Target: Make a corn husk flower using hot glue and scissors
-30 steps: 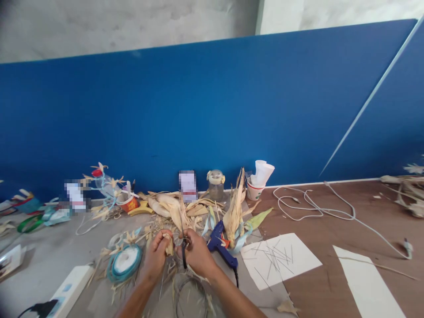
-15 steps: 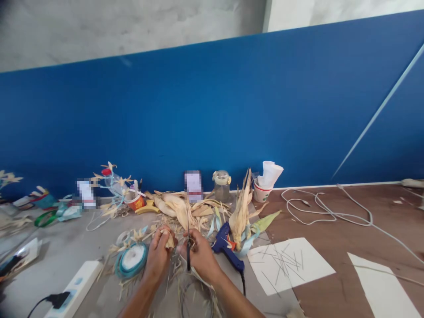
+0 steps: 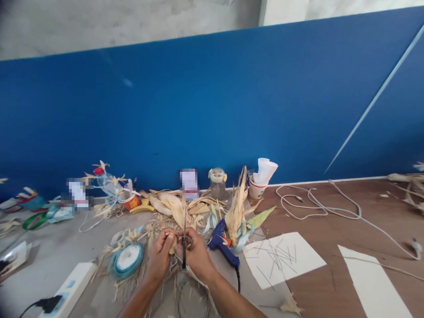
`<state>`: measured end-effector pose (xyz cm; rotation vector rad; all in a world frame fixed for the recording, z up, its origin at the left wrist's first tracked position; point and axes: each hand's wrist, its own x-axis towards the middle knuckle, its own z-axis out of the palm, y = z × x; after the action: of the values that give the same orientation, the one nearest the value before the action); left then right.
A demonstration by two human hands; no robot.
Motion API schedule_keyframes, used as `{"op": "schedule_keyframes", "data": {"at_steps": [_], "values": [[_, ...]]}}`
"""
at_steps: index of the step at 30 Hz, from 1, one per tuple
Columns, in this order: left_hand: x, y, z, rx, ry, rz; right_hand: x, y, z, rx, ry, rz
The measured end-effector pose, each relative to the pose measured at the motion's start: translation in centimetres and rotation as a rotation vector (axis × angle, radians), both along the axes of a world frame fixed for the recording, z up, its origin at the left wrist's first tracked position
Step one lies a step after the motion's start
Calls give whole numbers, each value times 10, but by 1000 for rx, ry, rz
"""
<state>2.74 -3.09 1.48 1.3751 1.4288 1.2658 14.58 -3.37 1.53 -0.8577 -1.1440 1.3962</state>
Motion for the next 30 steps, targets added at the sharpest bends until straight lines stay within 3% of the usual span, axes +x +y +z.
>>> {"op": "schedule_keyframes", "data": {"at_steps": [15, 24, 30], "values": [[-1, 1, 2, -34, -5, -71, 8, 1, -11, 91, -202, -50], [-3, 3, 0, -198, -94, -151, 14, 0, 4, 26, -121, 11], [-3, 5, -4, -209, -119, -205, 15, 2, 3, -3, -17, 55]]}}
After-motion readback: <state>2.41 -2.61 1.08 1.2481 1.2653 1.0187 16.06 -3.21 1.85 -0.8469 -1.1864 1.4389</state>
